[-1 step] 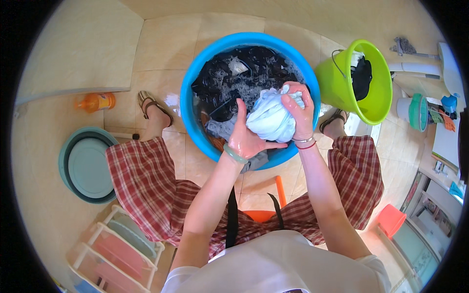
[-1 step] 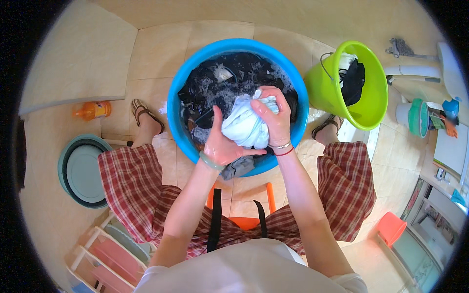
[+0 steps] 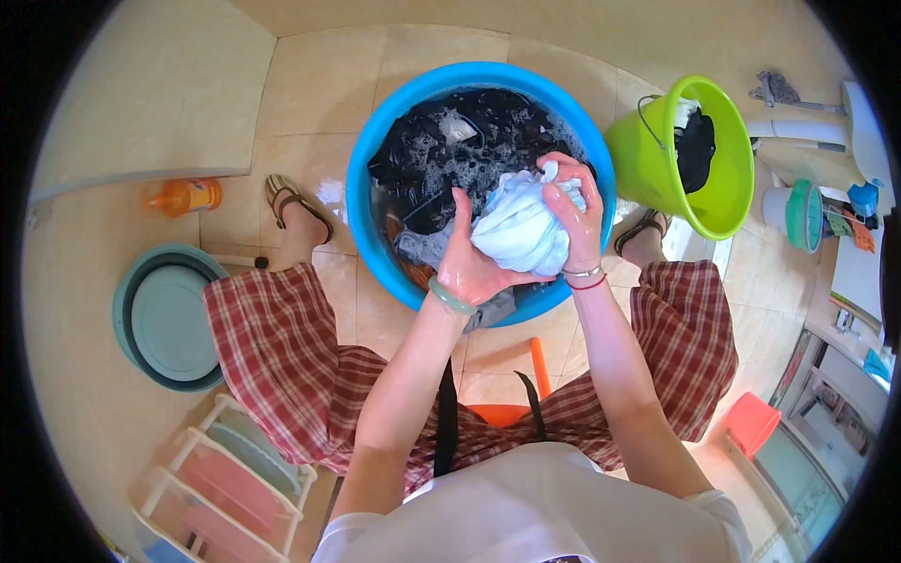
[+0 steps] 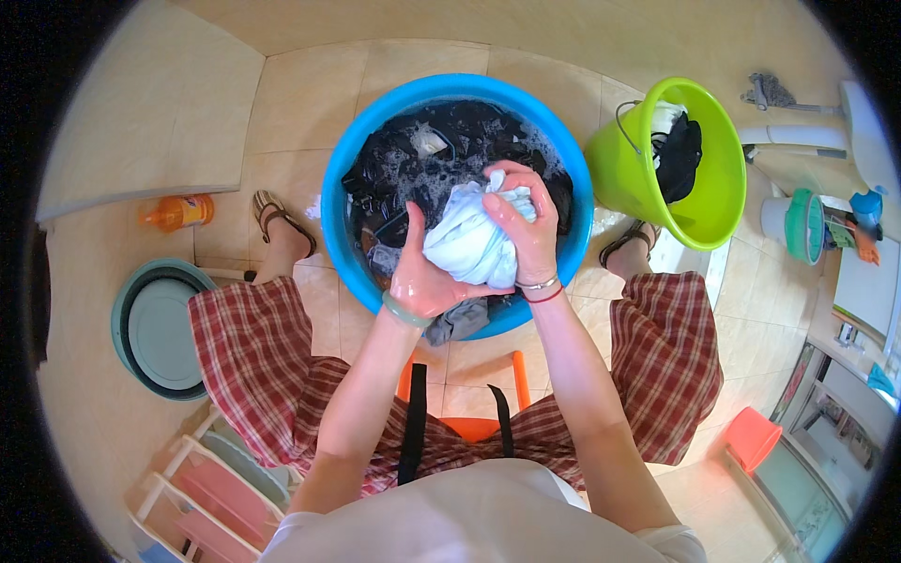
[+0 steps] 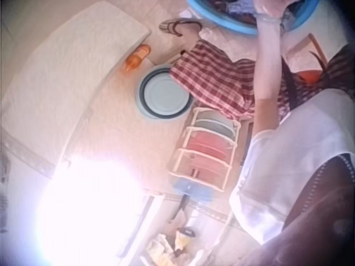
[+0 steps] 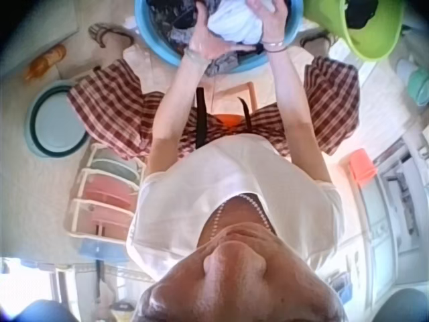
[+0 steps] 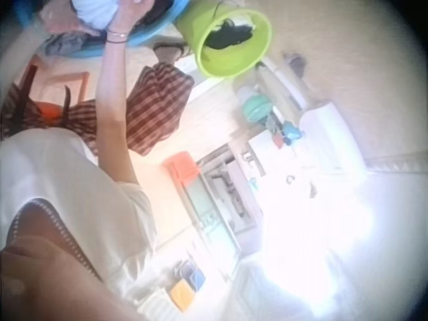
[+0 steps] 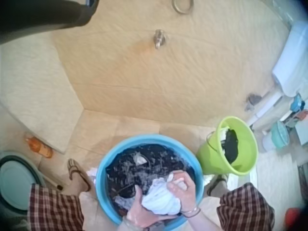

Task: The person sits on a small stool and hand-washes clothes in a blue basin filled with soapy water. They repeatedly submerge, scrub, and wring out various garments, including white and dark-colored items, then transfer the washed clothes into a green bucket.

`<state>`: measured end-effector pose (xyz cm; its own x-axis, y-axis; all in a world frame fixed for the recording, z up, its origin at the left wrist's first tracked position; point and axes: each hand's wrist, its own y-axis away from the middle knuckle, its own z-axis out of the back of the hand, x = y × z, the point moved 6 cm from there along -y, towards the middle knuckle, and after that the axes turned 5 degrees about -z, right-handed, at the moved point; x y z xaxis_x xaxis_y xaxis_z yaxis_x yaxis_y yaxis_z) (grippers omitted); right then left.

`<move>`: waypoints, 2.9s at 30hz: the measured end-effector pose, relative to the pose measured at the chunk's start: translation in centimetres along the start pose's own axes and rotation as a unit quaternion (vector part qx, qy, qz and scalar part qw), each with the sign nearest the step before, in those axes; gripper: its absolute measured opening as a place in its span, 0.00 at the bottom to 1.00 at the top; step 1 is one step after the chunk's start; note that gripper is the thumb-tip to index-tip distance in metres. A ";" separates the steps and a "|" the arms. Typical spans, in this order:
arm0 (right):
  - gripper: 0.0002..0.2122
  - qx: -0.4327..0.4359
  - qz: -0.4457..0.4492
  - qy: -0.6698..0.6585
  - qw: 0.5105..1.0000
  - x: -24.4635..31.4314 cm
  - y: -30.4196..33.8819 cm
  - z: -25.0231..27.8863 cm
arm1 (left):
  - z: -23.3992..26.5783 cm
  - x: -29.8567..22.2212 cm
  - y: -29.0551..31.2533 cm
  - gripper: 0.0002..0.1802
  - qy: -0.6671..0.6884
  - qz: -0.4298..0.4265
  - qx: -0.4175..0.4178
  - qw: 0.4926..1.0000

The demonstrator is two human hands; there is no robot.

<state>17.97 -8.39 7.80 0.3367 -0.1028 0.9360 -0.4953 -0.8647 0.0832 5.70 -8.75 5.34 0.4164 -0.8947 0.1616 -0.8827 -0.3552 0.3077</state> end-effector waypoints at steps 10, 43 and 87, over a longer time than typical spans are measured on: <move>0.08 -0.166 -0.183 -0.295 0.923 -4.3 1.9 0.1 | -1.5 -3.9 -0.3 0.14 -0.350 -0.418 -0.265 0.796; 0.10 0.267 -0.597 -0.232 0.720 -2.7 2.6 -6.0 | -10.4 4.2 4.5 0.09 -0.844 -0.403 0.329 0.132; 0.29 0.053 -0.362 -0.208 0.907 -2.3 2.6 0.6 | 2.4 -6.7 1.1 0.32 -0.204 -0.174 -0.173 0.948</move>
<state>16.39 -10.69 5.66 0.8268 0.3539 0.4373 0.0486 -0.8193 0.5713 1.36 -3.78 2.34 0.4873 -0.7954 -0.3603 -0.5535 -0.6005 0.5770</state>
